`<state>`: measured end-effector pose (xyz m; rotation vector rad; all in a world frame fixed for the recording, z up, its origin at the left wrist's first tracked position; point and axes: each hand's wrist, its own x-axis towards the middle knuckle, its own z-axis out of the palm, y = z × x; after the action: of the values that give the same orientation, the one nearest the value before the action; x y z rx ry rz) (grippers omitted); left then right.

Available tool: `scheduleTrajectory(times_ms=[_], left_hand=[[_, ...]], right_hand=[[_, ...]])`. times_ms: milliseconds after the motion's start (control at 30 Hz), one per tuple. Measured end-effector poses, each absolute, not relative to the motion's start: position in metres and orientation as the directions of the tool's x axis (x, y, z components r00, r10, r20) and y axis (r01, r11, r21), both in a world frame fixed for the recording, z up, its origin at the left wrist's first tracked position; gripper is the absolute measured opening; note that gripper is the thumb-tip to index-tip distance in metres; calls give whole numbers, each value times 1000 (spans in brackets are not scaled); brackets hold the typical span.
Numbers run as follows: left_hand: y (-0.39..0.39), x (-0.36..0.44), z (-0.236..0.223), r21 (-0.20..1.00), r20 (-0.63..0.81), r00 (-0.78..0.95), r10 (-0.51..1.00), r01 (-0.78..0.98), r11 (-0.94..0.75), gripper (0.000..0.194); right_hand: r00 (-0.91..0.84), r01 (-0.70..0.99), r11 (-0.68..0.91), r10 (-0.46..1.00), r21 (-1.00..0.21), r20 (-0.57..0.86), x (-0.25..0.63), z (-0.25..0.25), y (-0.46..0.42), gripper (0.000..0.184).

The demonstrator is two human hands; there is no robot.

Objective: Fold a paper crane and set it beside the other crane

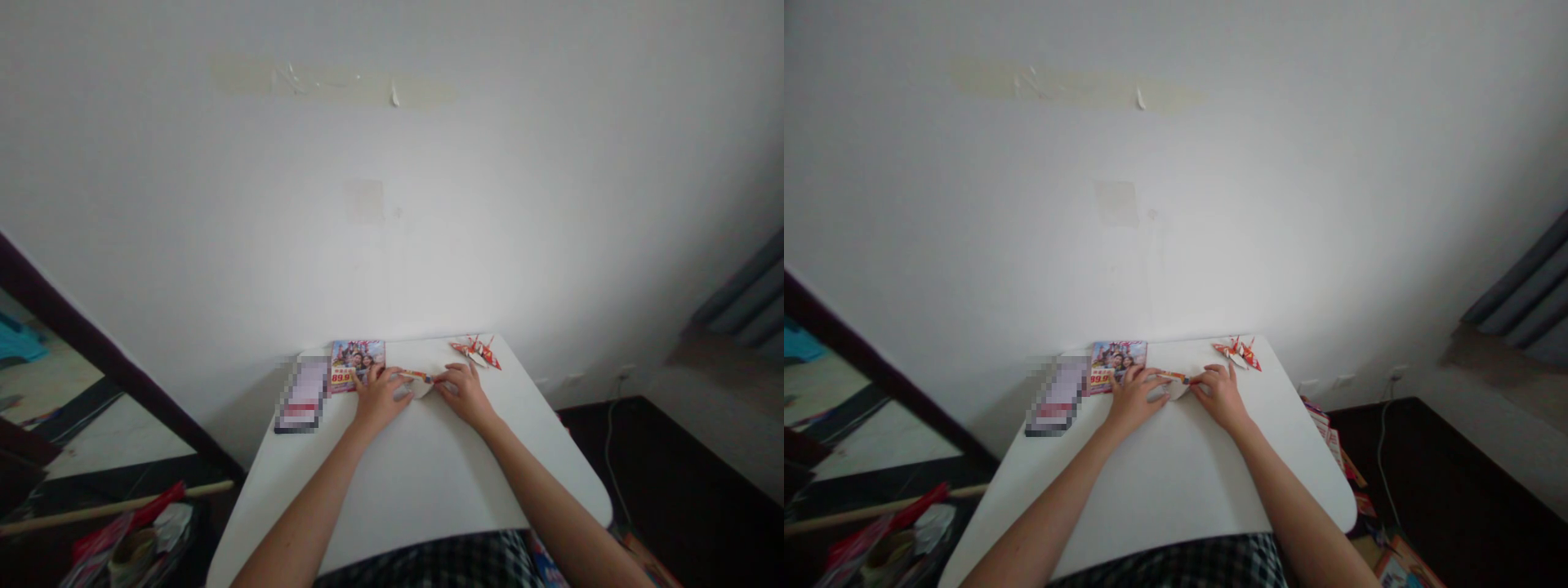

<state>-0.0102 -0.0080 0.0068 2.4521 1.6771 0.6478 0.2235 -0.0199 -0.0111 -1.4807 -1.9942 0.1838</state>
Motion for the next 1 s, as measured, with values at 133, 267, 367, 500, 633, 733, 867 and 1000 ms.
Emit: scheduleTrajectory(times_ms=[133,267,367,500,633,733,867,1000], left_hand=[[-7,-10,6,303,266,278,923,885,-353,39],[-7,-12,6,299,246,279,928,889,-347,40],[-7,-12,7,310,221,283,933,887,-342,43],[-6,-12,5,308,199,274,941,894,-325,46],[-5,-12,3,306,189,268,945,898,-316,47],[-5,-13,1,315,205,271,940,891,-326,46],[-5,-12,0,320,206,266,942,891,-322,42],[-5,-10,1,304,199,250,948,904,-302,39]], right_hand=[[-128,824,323,906,-465,403,222,-11,-16,20],[-99,854,273,921,-443,376,217,-7,-14,22],[-73,895,219,931,-389,356,212,-3,-12,24],[-57,930,164,948,-328,313,205,1,-7,27],[-41,939,143,950,-314,310,199,2,-2,25],[-14,937,125,947,-326,322,195,0,-1,22],[16,934,112,935,-339,353,193,-4,-4,22],[16,936,115,931,-334,364,193,-5,-7,23]])
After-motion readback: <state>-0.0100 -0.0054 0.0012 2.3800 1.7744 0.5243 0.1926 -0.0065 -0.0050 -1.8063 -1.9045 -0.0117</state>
